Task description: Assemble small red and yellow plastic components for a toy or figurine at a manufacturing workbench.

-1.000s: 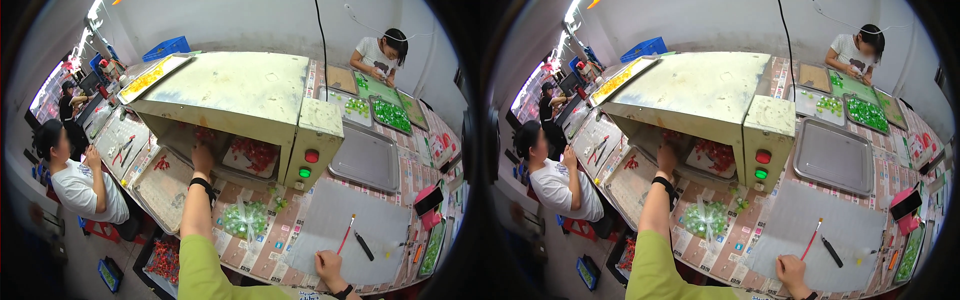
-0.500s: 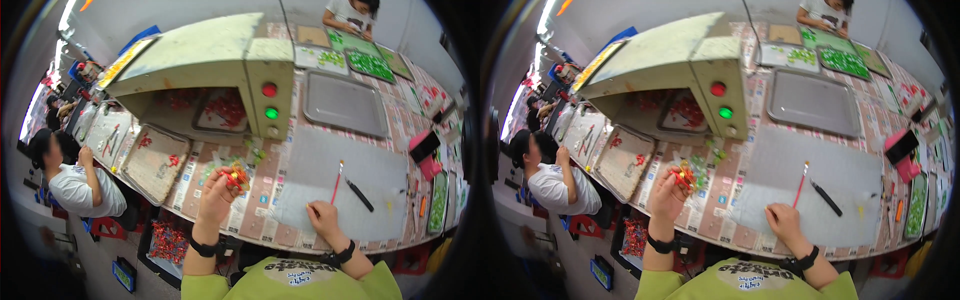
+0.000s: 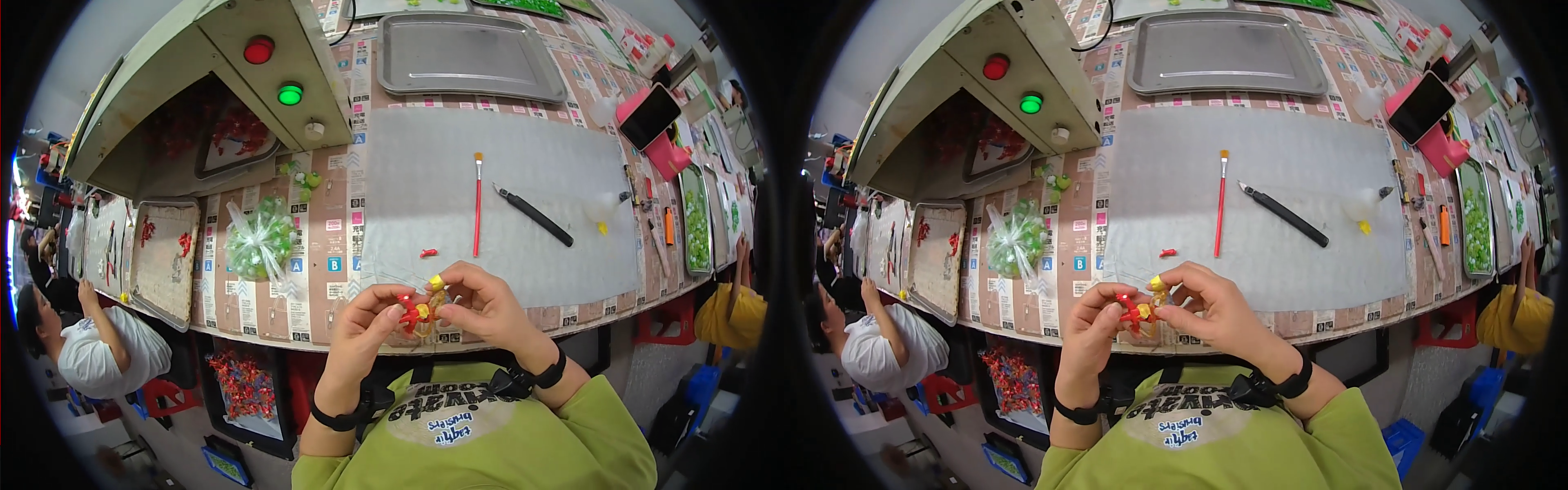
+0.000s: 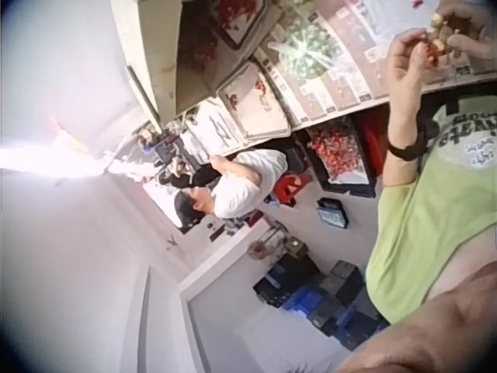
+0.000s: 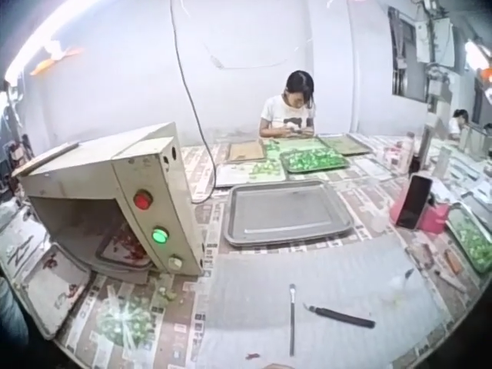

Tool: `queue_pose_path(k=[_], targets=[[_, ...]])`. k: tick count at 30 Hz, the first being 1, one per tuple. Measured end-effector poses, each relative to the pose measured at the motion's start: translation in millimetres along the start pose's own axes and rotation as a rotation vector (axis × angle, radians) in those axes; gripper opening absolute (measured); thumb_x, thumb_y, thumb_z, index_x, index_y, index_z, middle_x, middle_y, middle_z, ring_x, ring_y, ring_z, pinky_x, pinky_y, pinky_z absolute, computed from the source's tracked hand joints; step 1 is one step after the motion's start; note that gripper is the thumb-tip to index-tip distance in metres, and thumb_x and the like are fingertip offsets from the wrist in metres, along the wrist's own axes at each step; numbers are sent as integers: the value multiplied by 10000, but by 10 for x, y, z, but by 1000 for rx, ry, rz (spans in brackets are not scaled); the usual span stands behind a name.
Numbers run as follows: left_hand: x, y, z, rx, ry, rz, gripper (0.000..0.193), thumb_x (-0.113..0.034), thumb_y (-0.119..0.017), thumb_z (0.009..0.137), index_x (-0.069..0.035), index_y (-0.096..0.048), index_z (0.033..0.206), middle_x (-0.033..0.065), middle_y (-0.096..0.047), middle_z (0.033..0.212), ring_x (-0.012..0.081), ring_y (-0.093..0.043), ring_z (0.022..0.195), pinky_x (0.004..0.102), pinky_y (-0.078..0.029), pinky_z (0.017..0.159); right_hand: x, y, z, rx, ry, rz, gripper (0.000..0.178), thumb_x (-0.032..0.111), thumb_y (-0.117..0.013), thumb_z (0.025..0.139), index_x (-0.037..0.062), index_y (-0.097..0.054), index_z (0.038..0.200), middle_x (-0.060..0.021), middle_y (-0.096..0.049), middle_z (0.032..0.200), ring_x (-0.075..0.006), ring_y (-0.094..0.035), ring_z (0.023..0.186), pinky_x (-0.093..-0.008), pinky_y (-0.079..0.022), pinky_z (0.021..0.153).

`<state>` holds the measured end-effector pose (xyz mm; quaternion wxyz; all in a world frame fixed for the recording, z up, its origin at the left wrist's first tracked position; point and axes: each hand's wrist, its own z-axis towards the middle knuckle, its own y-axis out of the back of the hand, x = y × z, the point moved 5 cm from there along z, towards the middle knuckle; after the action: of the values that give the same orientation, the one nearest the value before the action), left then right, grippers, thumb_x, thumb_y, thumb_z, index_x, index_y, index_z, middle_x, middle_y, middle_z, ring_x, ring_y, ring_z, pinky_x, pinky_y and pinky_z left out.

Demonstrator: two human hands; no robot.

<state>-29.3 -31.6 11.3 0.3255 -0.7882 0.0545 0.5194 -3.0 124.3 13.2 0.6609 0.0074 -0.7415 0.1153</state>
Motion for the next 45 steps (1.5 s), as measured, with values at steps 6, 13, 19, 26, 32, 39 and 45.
queue_pose_path(k=[6, 13, 19, 26, 32, 39, 45], targets=[[180, -191, 30, -29, -46, -27, 472, 40, -631, 753, 22, -446, 1187, 140, -479, 1222, 196, -487, 1105, 316, -399, 933, -87, 70, -103, -128, -72, 222, 286, 104, -658, 782, -6, -518, 1006, -35, -538, 968, -80, -538, 808, -191, -452, 651], [155, -256, 105, -33, -146, 63, 449, 67, -571, 799, 40, -410, 1217, 127, -550, 1102, 161, -536, 1015, 258, -439, 856, 345, 165, -159, -344, 360, -579, 295, 147, -711, 699, 22, -553, 914, -92, -542, 956, -226, -548, 864, -317, -446, 726], [84, -293, 134, -140, -226, 475, 406, 29, -637, 751, 17, -522, 1140, 96, -585, 1016, 125, -567, 900, 235, -446, 793, 374, 114, -109, -322, 393, -757, 218, 127, -695, 690, 25, -556, 824, -94, -524, 912, -268, -505, 824, -334, -419, 706], [114, -275, 91, -102, -169, 426, 411, 24, -632, 753, 21, -514, 1147, 80, -587, 1011, 133, -568, 915, 243, -432, 821, 87, 230, -40, -132, 116, -169, 99, 40, -623, 743, 16, -551, 807, -69, -531, 920, -157, -501, 872, -280, -403, 768], [171, -231, 109, 46, -2, -55, 448, -4, -605, 787, 44, -432, 1198, 111, -574, 1046, 164, -557, 988, 286, -421, 882, -2, 306, -86, -124, -97, 344, 86, 34, -604, 774, -5, -547, 826, -40, -518, 906, -99, -487, 870, -248, -389, 786], [218, -207, 121, 23, 9, -100, 516, -173, -651, 760, 47, -430, 1172, 161, -592, 924, 245, -587, 893, 358, -458, 825, 130, 618, -182, -318, 124, -84, 70, -5, -600, 764, -8, -554, 817, -43, -521, 886, -104, -495, 845, -243, -390, 783], [235, -245, 141, 55, -20, -100, 497, -185, -614, 789, 0, -405, 1200, 133, -578, 894, 278, -584, 899, 388, -472, 810, 139, 839, -299, -448, 99, -66, 67, -2, -602, 759, -17, -559, 808, -42, -534, 847, -108, -508, 798, -238, -398, 759]])
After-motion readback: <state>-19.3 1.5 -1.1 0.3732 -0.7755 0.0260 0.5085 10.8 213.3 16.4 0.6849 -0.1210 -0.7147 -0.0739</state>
